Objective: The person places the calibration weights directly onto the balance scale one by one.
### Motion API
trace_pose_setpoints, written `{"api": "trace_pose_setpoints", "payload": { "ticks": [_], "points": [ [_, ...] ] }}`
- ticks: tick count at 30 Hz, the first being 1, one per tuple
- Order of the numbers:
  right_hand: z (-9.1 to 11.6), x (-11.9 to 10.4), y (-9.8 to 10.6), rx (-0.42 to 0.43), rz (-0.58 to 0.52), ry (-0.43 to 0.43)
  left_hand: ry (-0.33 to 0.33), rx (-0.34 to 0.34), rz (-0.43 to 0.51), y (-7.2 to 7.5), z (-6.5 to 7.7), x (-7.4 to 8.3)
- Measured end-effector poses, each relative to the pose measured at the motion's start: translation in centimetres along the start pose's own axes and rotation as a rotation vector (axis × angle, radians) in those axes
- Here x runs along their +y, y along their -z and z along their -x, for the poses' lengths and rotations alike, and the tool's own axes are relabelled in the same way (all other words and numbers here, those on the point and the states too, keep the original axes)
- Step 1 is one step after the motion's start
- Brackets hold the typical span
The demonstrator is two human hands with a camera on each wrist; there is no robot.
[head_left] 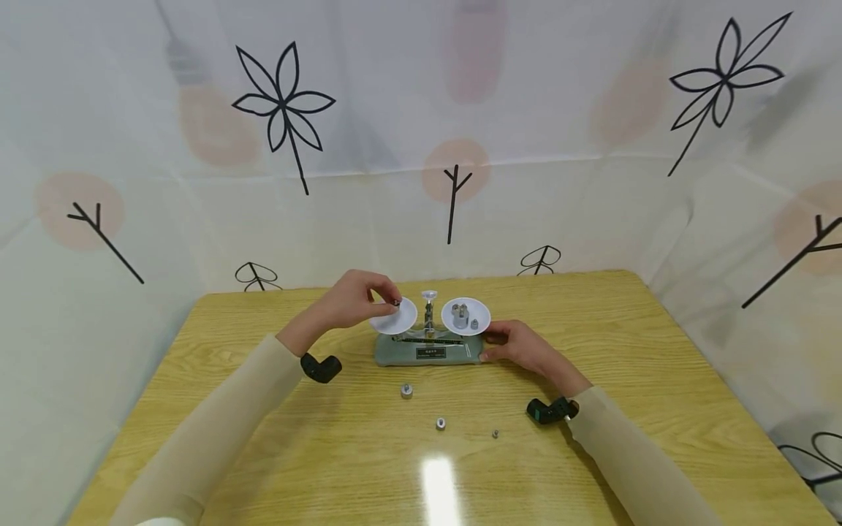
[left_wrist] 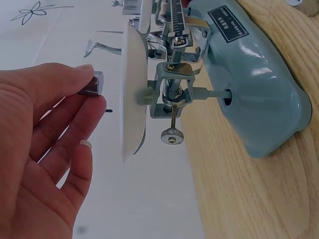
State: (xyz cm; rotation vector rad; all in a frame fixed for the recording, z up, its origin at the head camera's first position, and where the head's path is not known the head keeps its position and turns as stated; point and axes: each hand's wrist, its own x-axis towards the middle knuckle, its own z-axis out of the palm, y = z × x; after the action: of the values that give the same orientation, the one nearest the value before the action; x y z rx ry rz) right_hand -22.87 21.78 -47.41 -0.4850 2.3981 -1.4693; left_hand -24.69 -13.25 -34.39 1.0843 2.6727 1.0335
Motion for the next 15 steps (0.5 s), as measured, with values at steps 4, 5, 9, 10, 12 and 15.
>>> {"api": "trace_pose_setpoints", "payload": {
  "ticks": [4, 5, 9, 10, 12, 15],
  "points": [
    [0.02, 0.19, -0.04, 0.012, -0.002, -0.001, 0.016, -0.033, 0.011, -0.27, -0.47, -0.2],
    [0.02, 0.22, -0.06, 0.012, -0.001, 0.004, 0.021, -0.037, 0.01, -0.34, -0.52, -0.24],
    [0.01, 0.24, -0.16, 0.013, -0.007, 0.009, 0.04, -0.045, 0.011, -0.59, -0.47, -0.25],
    [0.02, 0.22, -0.16, 0.009, -0.003, 0.019, 0.046, -0.046, 0.013, -0.65, -0.44, -0.22],
    [0.05, 0.18, -0.13, 0.011, -0.007, 0.018, 0.056, -0.051, 0.021, -0.79, -0.4, -0.19],
    [0.13, 0.09, 0.02, 0.013, 0.0, 0.025, 0.061, -0.059, 0.03, -1.02, -0.42, -0.15]
  ]
}}
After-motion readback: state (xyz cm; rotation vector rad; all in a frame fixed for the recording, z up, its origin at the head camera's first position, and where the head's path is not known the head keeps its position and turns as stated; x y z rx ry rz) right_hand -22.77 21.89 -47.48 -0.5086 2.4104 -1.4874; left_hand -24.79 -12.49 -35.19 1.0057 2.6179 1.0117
